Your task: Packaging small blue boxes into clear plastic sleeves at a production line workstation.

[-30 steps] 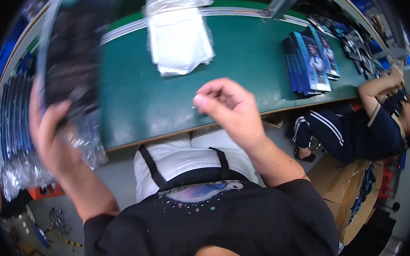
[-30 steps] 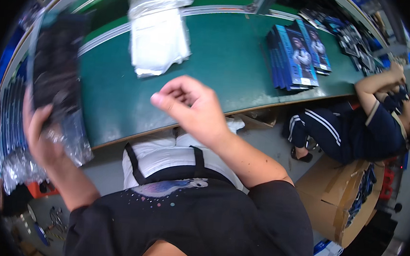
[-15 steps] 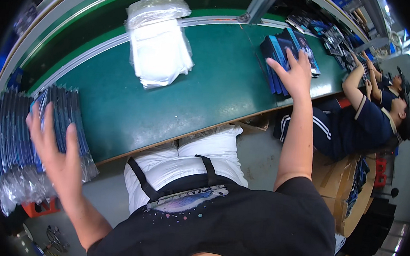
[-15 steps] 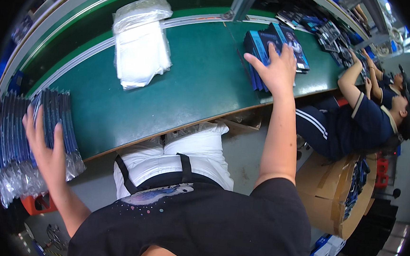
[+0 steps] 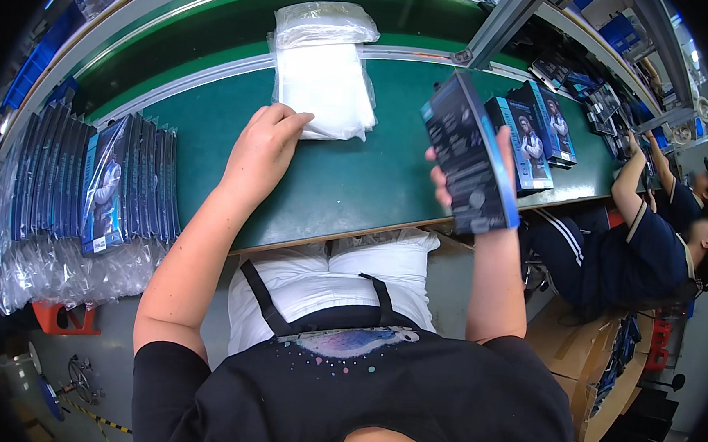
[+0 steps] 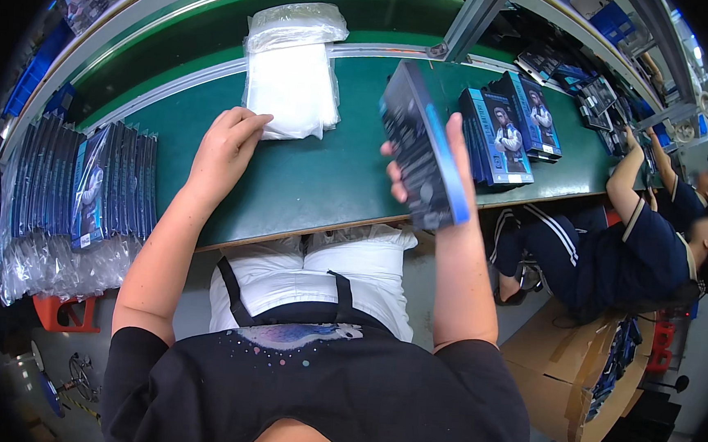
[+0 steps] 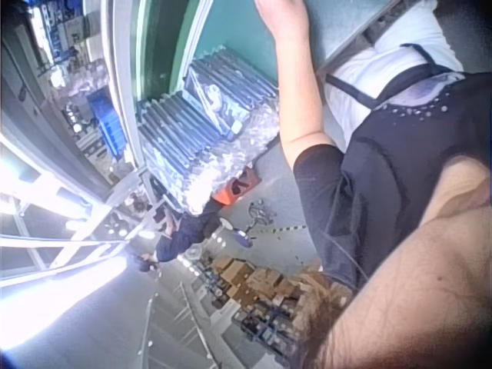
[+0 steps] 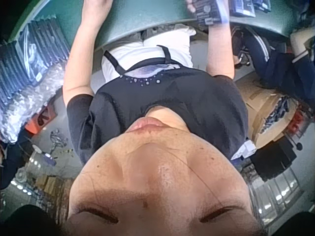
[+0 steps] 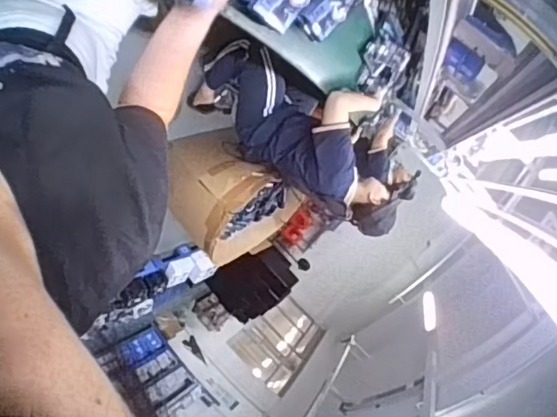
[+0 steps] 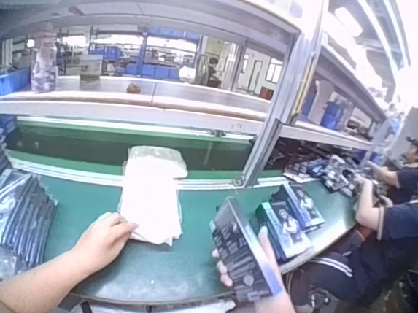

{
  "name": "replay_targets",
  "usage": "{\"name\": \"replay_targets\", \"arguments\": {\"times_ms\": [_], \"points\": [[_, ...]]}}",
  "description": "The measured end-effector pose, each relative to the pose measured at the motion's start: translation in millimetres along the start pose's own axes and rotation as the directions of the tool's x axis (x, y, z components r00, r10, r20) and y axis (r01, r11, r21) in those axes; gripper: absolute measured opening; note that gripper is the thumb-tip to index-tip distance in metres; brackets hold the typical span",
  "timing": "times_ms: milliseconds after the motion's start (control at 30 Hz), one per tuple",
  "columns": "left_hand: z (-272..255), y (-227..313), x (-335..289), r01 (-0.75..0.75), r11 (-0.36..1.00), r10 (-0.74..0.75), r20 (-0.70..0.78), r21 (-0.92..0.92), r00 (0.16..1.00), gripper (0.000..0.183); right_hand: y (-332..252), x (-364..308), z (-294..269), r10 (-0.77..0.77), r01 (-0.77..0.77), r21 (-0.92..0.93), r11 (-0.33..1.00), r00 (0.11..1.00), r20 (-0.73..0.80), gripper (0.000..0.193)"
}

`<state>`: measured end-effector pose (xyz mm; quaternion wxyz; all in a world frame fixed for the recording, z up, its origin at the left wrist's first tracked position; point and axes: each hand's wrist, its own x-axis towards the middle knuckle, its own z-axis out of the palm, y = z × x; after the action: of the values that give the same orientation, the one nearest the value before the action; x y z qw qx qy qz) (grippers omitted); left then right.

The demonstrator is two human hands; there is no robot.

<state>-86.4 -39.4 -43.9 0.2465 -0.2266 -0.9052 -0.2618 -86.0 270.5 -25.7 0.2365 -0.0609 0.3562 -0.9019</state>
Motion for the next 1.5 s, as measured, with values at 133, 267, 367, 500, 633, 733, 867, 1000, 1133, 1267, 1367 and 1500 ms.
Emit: {"name": "replay_targets", "arguments": {"times_ms": [133,267,367,500,633,733,867,1000,1133,1267,1367,1500], "points": [[-4.0,7.9,-1.3,0.059,0.992,-0.06,-0.009,-0.107,0.998,0.023,46.1,9.1,-11.8,0.164,-0.178,0.21,0.961,0.983,0.082,0.056],[-6.5,-4.0,-1.7,-0.074,0.995,0.072,0.043,0.06,0.996,0.031,45.6,18.3,1.6,-0.303,0.005,-0.719,0.695,0.908,-0.288,0.046],[-7.1,8.8,-3.5,-0.036,0.987,0.017,0.119,0.155,0.993,0.048,26.2,27.2,-1.5,-0.559,-0.263,-0.956,-0.127,0.816,-0.15,0.055],[16.3,12.1,3.7,-0.058,0.967,0.01,0.193,0.246,0.981,0.049,3.5,59.3,19.0,-0.424,-0.299,-0.73,-0.615,0.906,-0.014,0.064],[25.8,0.0,2.9,-0.081,0.949,0.014,0.216,0.306,0.976,0.038,3.1,146.0,41.6,-0.383,0.171,-0.781,-0.601,0.796,0.469,0.064],[24.5,-1.2,8.4,-0.097,0.945,0.024,0.228,0.313,0.973,0.038,9.0,219.1,25.1,-0.348,0.233,-0.722,-0.652,0.753,0.558,0.062],[27.3,-6.5,8.2,-0.072,0.952,0.002,0.228,0.299,0.974,0.037,4.4,283.1,-2.3,-0.205,0.268,-0.785,-0.558,0.873,0.443,0.054],[27.2,-13.1,6.8,-0.043,0.959,-0.029,0.248,0.281,0.968,0.04,-4.9,296.7,10.5,-0.193,0.257,-0.862,-0.438,0.909,0.369,0.044],[25.3,-14.2,13.6,-0.029,0.966,-0.042,0.265,0.257,0.963,0.04,-20.6,314.0,18.9,-0.333,0.237,-0.945,-0.227,0.893,0.304,0.035],[21.5,-17.7,21.3,0.002,0.967,-0.08,0.298,0.253,0.951,0.043,-22.2,313.8,25.3,-0.36,0.182,-0.975,-0.125,0.908,0.215,0.035],[22.8,-22.6,23.1,0.026,0.97,-0.104,0.312,0.243,0.944,0.045,-13.8,293.0,30.6,-0.278,0.117,-0.974,-0.194,0.946,0.169,0.035],[27.0,-23.8,23.9,0.038,0.972,-0.114,0.329,0.231,0.938,0.049,15.0,280.7,2.1,-0.231,0.277,-0.858,-0.433,0.886,0.402,0.036]]}}
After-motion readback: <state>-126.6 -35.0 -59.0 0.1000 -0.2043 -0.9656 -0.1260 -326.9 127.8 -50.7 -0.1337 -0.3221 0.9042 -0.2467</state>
